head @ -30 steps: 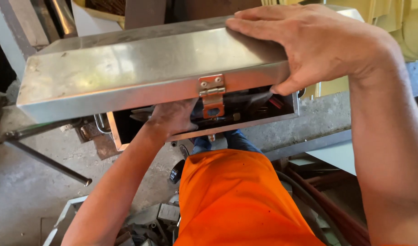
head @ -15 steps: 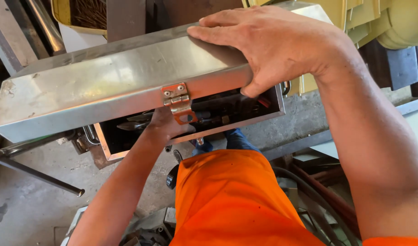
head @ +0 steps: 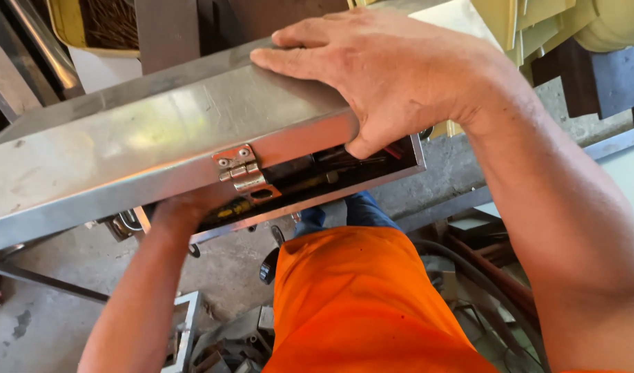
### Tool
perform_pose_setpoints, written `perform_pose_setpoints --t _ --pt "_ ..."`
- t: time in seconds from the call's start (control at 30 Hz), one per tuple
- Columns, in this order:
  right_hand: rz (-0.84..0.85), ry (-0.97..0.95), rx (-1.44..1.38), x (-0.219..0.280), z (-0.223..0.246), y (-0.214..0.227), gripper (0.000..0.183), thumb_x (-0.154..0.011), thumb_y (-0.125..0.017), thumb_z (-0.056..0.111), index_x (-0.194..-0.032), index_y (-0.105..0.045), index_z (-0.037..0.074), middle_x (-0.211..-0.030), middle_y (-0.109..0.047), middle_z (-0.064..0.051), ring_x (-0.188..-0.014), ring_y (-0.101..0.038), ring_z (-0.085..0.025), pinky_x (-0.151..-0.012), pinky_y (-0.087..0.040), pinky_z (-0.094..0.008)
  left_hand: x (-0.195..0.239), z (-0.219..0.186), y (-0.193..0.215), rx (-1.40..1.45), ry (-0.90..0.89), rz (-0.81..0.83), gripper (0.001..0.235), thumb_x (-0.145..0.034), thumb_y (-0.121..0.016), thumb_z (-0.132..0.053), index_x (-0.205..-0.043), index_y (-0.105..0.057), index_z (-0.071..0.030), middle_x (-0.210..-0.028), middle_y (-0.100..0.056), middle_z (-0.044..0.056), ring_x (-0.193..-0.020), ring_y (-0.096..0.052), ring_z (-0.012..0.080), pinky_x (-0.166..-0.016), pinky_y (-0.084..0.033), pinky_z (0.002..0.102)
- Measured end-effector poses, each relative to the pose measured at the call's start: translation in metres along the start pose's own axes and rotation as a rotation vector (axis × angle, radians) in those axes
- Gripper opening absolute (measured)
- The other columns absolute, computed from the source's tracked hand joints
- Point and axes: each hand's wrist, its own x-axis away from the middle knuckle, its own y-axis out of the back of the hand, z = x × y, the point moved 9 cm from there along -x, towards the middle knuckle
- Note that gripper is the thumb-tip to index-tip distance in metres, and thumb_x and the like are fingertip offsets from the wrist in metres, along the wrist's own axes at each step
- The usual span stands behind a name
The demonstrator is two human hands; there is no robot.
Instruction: Assembling and finishing metal cones using a hammer and file in a fabrication workshop.
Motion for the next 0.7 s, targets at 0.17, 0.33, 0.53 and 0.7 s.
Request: perform_pose_setpoints --t 0.17,0.33,0.53,0.7 --pt "-0.025 0.005 0.059 0.0 0.001 0.004 0.115 -0.047 -0.083 0.024 -0.154 -0.044 0.001 -0.149 -0.048 -0.029 -0.131 -0.051 -0.045 -0.107 -0.04 -0.048 -0.004 0.015 0.001 0.116 -0.073 -0.116 0.059 -0.093 -0.062 -0.058 -0.136 -0.059 -0.018 -0.141 -0.06 0.006 -0.13 -0.055 0.0268 -0.111 -0.042 0.041" --pt "-0.003 -0.006 0.051 0.001 -0.001 -0.001 0.114 -0.046 -0.082 0.022 -0.152 -0.045 0.001 -0.148 -0.048 -0.029 -0.13 -0.05 -0.045 -0.107 -0.039 -0.049 -0.01 0.022 -0.01 0.261 -0.144 -0.269 0.053 -0.097 -0.06 -0.052 -0.137 -0.059 -0.016 -0.14 -0.06 0.006 -0.13 -0.055 0.0266 -0.111 -0.043 0.041" --pt "-0.026 0.002 0.072 0.002 -0.003 -0.003 0.118 -0.048 -0.087 0.026 -0.155 -0.045 0.003 -0.152 -0.047 -0.028 -0.134 -0.049 -0.045 -0.11 -0.039 -0.048 -0.02 0.042 -0.032 0.419 -0.216 -0.46 0.046 -0.103 -0.058 -0.044 -0.138 -0.059 -0.014 -0.14 -0.06 0.007 -0.129 -0.056 0.0264 -0.111 -0.045 0.04" --pt "-0.049 0.035 0.102 0.003 0.0 -0.002 0.12 -0.047 -0.086 0.026 -0.156 -0.043 0.003 -0.152 -0.046 -0.029 -0.136 -0.047 -0.045 -0.111 -0.037 -0.048 -0.027 0.072 -0.076 0.555 -0.28 -0.63 0.04 -0.108 -0.056 -0.037 -0.139 -0.059 -0.013 -0.139 -0.06 0.008 -0.129 -0.057 0.0263 -0.111 -0.046 0.039"
